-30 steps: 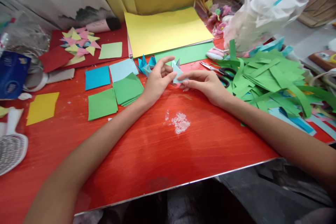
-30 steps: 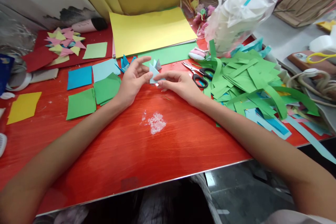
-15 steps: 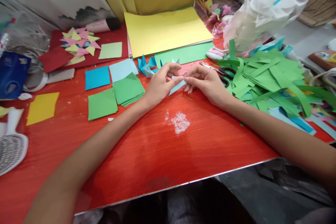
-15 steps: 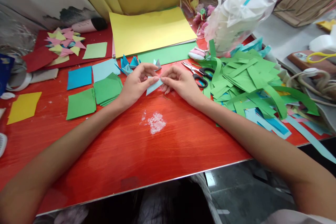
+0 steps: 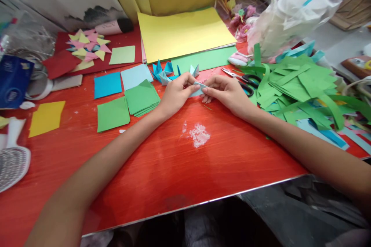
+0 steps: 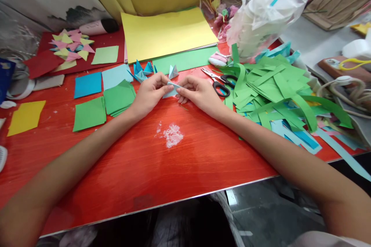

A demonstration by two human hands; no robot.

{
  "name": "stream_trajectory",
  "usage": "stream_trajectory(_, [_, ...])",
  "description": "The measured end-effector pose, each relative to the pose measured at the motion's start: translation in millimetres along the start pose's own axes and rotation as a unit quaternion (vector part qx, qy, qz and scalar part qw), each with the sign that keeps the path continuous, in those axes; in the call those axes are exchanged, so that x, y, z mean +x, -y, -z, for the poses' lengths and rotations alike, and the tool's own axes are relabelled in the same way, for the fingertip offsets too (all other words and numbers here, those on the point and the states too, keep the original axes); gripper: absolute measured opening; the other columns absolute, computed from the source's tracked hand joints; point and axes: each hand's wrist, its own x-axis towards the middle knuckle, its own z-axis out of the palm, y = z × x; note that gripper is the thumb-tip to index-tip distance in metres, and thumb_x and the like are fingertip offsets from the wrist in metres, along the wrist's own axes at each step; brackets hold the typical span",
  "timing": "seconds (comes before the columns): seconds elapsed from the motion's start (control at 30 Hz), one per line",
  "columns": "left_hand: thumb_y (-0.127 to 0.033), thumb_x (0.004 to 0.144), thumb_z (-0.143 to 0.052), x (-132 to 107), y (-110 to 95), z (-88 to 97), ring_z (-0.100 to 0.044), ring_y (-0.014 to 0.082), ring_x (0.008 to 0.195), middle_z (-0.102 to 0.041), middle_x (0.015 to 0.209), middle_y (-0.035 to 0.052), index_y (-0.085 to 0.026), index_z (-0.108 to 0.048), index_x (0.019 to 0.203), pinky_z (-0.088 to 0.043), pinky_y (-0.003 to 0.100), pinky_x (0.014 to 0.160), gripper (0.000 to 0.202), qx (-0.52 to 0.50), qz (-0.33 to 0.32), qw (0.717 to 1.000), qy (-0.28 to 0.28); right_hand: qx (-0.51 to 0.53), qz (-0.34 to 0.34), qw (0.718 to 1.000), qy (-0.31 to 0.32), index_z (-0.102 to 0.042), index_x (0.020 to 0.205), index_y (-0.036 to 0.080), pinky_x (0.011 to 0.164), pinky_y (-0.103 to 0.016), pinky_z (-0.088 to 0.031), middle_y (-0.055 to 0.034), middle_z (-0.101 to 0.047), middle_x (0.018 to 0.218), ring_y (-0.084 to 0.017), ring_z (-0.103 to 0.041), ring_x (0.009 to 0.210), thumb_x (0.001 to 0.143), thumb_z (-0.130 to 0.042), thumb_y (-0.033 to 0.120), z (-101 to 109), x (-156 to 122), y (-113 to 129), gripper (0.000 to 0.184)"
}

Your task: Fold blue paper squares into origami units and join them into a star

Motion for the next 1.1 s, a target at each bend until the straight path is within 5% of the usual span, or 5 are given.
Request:
stream_trajectory(0.4, [-0.031, 0.082, -0.062, -1.7, -6.2, -0.6, -0.047, 0.0101, 0.057, -0.051, 0.061, -0.0029, -0.019, -0.049, 0.07, -0.036, 0.024, 0.053, 0.022, 0.052, 0.021, 0.998, 0.022, 0.011, -0.012, 1.0, -0.019, -0.061, 0.084, 0.018, 0.06, -0.024, -0.055, -0.0003, -0.068, 0.067, -0.012, -0.065, 0.06, 0.08, -0.068, 0.04, 1.4, 0.6, -0.9, 0.023])
stream_trajectory(0.63, [-0.031, 0.086, -0.056, -2.3, -9.4, -0.2, -0.048, 0.0107, 0.065, -0.055, 0.068, -0.0013, -0.018, -0.055, 0.071, -0.037, 0.025, 0.06, 0.02, 0.065, 0.005, 0.998, 0.011, 0.01, -0.008, 1.0, -0.02, -0.061, 0.081, 0.018, 0.058, -0.027, -0.054, -0.0009, -0.068, 0.064, -0.014, -0.066, 0.058, 0.08, -0.067, 0.038, 3.3, 0.2, -3.8, 0.021])
stream_trajectory(0.93, [-0.028, 0.083, -0.058, -0.8, -8.5, 2.1, -0.048, 0.01, 0.065, -0.054, 0.068, -0.0017, -0.017, -0.055, 0.069, -0.037, 0.024, 0.059, 0.019, 0.036, 0.003, 0.999, 0.025, -0.046, -0.008, 0.999, 0.022, -0.061, 0.074, 0.018, 0.055, -0.027, -0.051, -0.0001, -0.065, 0.058, -0.013, -0.062, 0.053, 0.079, -0.069, 0.038, 1.2, -1.2, 3.2, 0.022])
stream_trajectory(1.1, [-0.033, 0.085, -0.058, -1.7, -8.5, -0.2, -0.051, 0.0094, 0.058, -0.055, 0.064, -0.0028, -0.019, -0.051, 0.074, -0.039, 0.023, 0.055, 0.019, 0.025, 0.016, 0.999, 0.037, -0.009, -0.001, 1.0, -0.021, -0.062, 0.078, 0.02, 0.054, -0.028, -0.052, 0.0007, -0.066, 0.062, -0.013, -0.063, 0.053, 0.079, -0.069, 0.039, 1.8, -1.0, 0.1, 0.02])
